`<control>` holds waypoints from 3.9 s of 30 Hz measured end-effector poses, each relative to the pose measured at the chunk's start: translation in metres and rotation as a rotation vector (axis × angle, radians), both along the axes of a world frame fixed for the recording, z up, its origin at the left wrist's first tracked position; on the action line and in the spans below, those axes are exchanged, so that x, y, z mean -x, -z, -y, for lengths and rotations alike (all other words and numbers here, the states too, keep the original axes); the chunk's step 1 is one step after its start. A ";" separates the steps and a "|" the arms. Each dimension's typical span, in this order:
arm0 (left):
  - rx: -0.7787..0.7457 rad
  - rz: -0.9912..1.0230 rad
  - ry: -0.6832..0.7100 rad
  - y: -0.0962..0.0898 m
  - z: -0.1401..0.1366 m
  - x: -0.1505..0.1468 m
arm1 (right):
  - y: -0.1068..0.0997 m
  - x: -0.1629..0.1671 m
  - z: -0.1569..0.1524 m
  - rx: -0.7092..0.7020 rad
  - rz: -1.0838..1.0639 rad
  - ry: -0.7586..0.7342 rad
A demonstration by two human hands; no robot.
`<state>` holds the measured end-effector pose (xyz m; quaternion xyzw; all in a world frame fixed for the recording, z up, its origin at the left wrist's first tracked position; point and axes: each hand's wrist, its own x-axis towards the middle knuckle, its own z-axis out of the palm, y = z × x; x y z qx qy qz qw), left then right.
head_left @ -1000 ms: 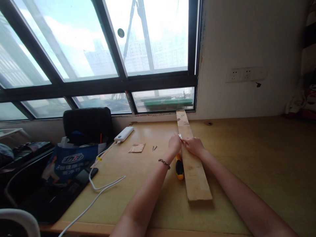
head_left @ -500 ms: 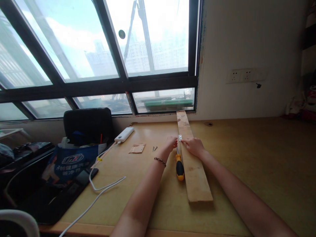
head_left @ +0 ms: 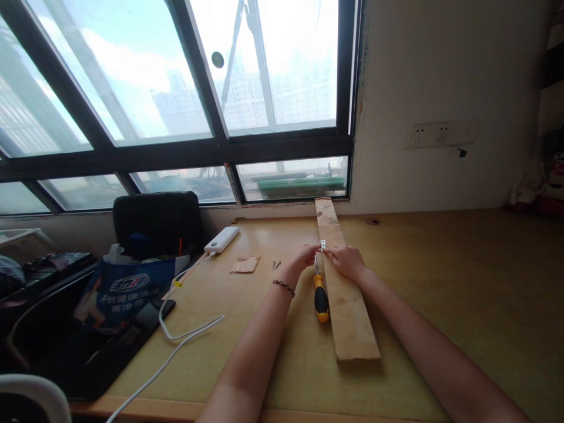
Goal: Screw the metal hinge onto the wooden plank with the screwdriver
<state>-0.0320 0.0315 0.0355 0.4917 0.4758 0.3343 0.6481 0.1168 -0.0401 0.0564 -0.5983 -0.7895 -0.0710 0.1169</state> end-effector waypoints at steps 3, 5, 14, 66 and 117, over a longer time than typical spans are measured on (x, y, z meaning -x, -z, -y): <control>-0.018 -0.033 0.010 -0.003 0.002 0.001 | 0.000 0.000 0.000 0.002 0.004 0.003; -0.045 -0.075 0.014 -0.005 0.003 0.002 | 0.001 -0.001 0.000 -0.001 0.004 0.006; -0.315 -0.480 -0.075 -0.014 0.002 -0.003 | 0.002 0.000 0.000 -0.020 -0.046 0.005; -0.350 -1.339 -0.576 0.021 0.025 0.180 | 0.012 -0.002 -0.005 -0.043 -0.168 0.144; -0.634 -0.077 0.021 0.004 0.128 0.045 | 0.012 0.063 0.075 -0.133 -1.127 0.006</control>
